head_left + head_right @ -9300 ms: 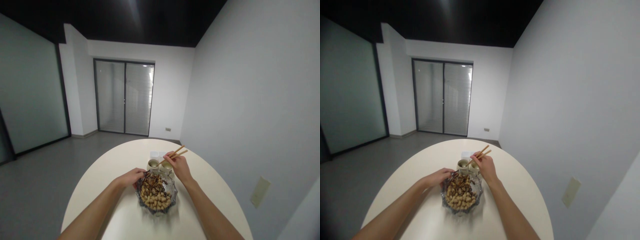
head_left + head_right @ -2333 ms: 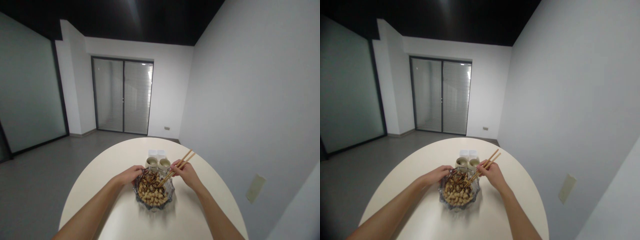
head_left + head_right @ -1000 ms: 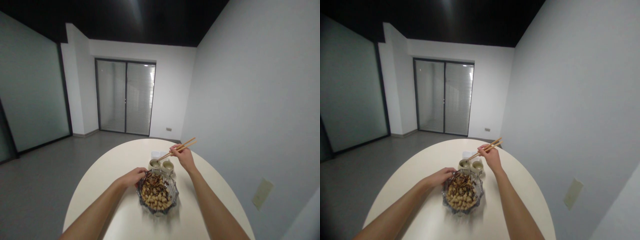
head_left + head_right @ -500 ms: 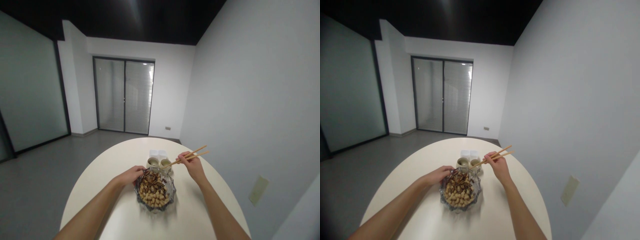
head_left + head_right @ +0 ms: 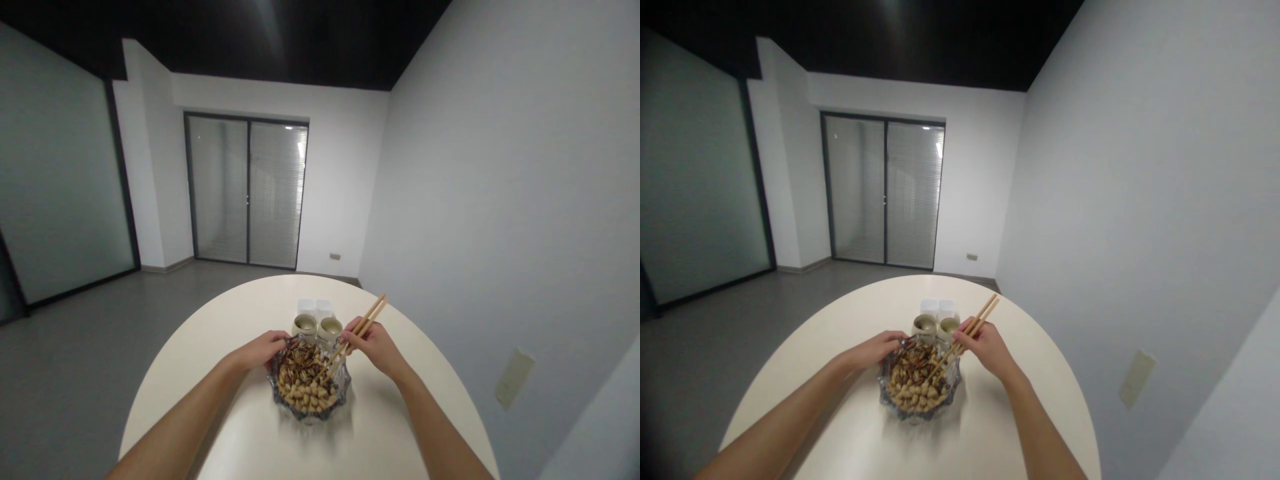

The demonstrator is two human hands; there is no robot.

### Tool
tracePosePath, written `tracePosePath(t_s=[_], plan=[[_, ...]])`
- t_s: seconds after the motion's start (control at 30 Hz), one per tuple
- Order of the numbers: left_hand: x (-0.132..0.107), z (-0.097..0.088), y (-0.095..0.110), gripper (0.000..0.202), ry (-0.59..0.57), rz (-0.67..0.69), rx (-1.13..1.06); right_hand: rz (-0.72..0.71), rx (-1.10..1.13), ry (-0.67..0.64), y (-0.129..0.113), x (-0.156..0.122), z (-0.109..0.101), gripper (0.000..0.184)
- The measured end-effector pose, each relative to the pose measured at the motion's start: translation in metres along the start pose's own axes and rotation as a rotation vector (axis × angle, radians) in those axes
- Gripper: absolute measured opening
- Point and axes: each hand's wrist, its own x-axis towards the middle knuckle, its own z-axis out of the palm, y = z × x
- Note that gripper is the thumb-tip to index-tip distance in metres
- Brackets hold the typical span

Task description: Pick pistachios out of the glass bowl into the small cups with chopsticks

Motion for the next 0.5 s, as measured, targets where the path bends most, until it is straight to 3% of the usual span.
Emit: tracePosePath(t_s=[0.5], plan=[[-0.0017, 0.0010, 0.0028, 0.048, 0.016, -0.007, 0.003, 0.019, 0.003, 0.030, 0.0024, 0.0002, 0.0029, 0.056]])
